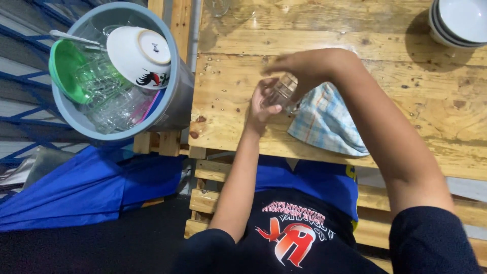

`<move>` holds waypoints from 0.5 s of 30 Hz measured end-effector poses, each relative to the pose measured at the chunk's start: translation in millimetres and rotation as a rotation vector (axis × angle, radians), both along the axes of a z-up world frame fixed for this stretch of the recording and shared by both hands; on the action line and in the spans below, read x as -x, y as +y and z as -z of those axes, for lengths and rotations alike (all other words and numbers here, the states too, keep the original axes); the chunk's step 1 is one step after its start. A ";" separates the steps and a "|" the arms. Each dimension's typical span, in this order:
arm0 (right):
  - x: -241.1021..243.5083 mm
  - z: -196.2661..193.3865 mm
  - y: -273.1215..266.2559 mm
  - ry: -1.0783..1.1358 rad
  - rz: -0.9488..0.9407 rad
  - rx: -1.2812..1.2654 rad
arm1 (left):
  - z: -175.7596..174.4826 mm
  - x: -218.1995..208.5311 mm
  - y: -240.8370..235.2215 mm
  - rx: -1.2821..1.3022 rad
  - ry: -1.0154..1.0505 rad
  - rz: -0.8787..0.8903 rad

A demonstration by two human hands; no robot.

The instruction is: The person dries a glass and a white bowl using a blue and white checkered cloth. They wipe the items thoroughly and place them on a wooden table next to a stack of other bowls.

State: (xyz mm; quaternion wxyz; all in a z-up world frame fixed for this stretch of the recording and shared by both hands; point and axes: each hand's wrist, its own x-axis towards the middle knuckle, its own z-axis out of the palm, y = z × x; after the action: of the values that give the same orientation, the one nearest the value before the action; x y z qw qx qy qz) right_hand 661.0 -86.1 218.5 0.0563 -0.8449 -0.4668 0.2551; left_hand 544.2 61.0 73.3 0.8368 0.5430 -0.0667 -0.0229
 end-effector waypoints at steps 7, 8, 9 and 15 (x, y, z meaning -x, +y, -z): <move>-11.3 -5.8 18.5 0.068 -0.018 0.283 | 13.2 -2.4 -5.0 0.174 -0.020 -0.195; -16.9 -4.4 9.5 0.063 -0.021 0.285 | 23.1 -6.0 -2.0 0.176 -0.024 -0.198; -21.6 -2.6 -1.1 0.110 0.064 0.164 | 33.0 -9.5 0.6 0.229 -0.052 -0.254; -29.7 25.7 -34.0 0.075 0.493 -0.533 | 34.5 -18.8 -8.0 0.123 0.027 -0.371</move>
State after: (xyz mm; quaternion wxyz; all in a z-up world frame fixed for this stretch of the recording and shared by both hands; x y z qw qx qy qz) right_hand 690.7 -120.1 192.8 0.3515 -0.8776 -0.2970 0.1342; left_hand 563.0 53.0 38.8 0.8590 0.4936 0.0448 0.1285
